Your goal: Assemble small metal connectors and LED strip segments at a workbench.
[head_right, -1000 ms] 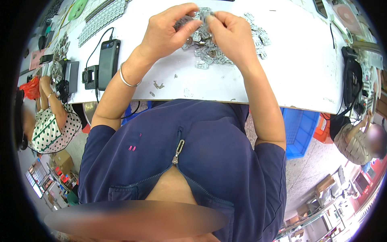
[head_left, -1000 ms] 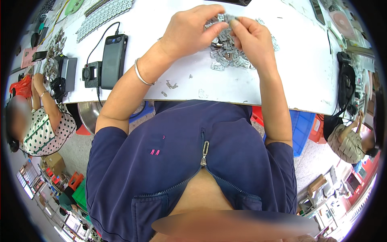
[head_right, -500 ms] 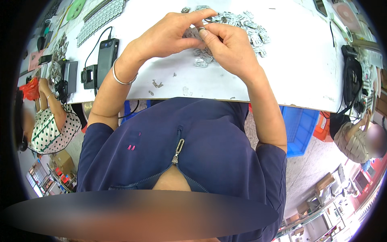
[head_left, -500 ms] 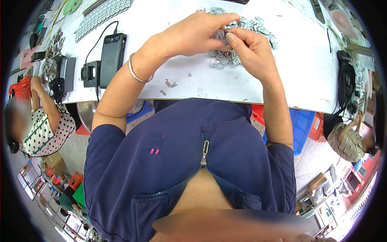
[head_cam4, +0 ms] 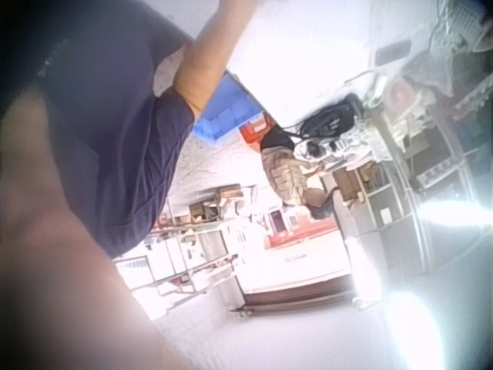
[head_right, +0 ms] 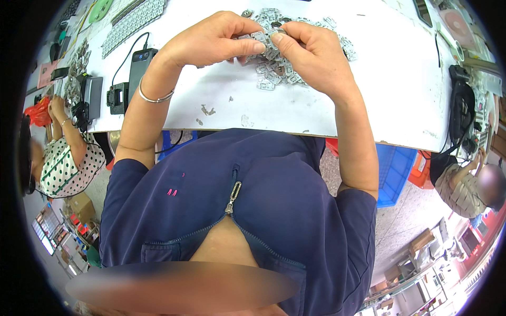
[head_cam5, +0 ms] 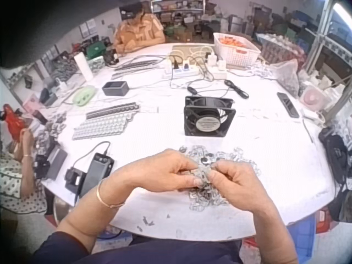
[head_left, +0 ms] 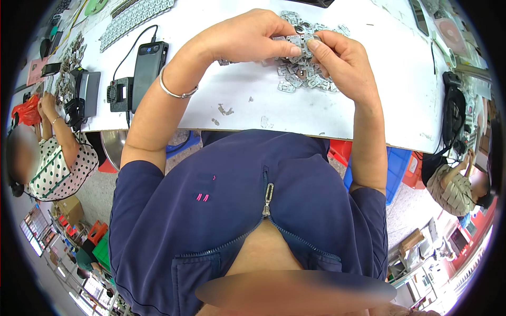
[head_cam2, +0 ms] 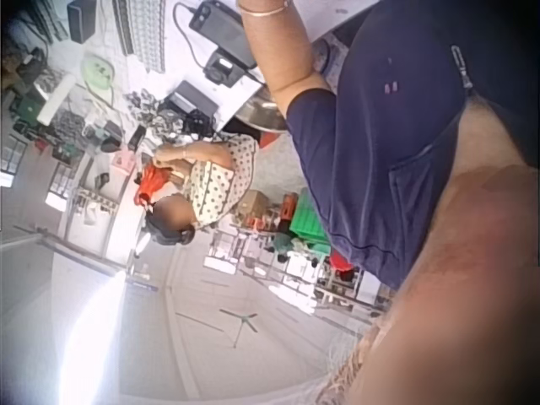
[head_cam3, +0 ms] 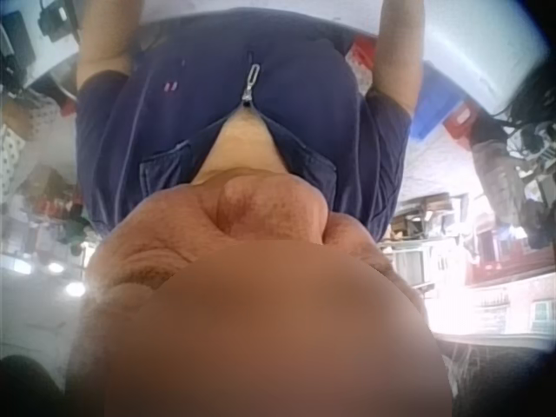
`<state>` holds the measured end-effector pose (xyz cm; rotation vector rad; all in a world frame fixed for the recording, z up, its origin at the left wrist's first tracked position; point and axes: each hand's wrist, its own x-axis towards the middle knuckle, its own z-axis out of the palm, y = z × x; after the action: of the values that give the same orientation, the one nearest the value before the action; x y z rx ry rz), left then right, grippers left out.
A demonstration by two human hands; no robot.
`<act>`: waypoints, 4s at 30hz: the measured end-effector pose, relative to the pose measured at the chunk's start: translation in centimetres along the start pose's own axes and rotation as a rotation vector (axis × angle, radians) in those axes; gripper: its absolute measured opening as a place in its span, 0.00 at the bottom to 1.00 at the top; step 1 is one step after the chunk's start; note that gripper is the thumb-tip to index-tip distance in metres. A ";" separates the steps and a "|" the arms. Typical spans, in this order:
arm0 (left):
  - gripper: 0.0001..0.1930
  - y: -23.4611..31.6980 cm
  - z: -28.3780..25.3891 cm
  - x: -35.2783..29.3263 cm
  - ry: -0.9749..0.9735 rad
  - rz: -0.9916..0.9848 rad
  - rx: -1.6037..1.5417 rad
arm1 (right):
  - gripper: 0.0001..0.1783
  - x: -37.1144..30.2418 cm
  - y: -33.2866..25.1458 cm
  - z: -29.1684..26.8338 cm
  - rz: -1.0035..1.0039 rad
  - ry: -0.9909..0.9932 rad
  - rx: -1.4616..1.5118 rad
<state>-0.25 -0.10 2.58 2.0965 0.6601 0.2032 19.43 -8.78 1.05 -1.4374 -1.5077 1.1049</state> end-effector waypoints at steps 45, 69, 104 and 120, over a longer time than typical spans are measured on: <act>0.09 -5.7 1.6 2.2 0.930 0.721 0.387 | 0.12 4.9 -0.1 2.0 0.051 0.171 -0.060; 0.23 -0.8 3.2 1.0 0.349 0.296 0.166 | 0.11 -1.1 1.0 1.7 -0.132 0.154 0.013; 0.14 -1.2 1.2 0.4 0.537 0.310 0.271 | 0.14 1.3 1.1 1.1 0.086 0.035 0.153; 0.12 -2.6 1.7 1.1 0.720 0.492 0.457 | 0.12 3.2 0.2 2.0 0.065 0.142 -0.007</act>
<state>0.35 0.43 -0.60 2.6050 0.6169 1.2219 17.36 -5.79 0.12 -1.5461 -1.3744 1.0141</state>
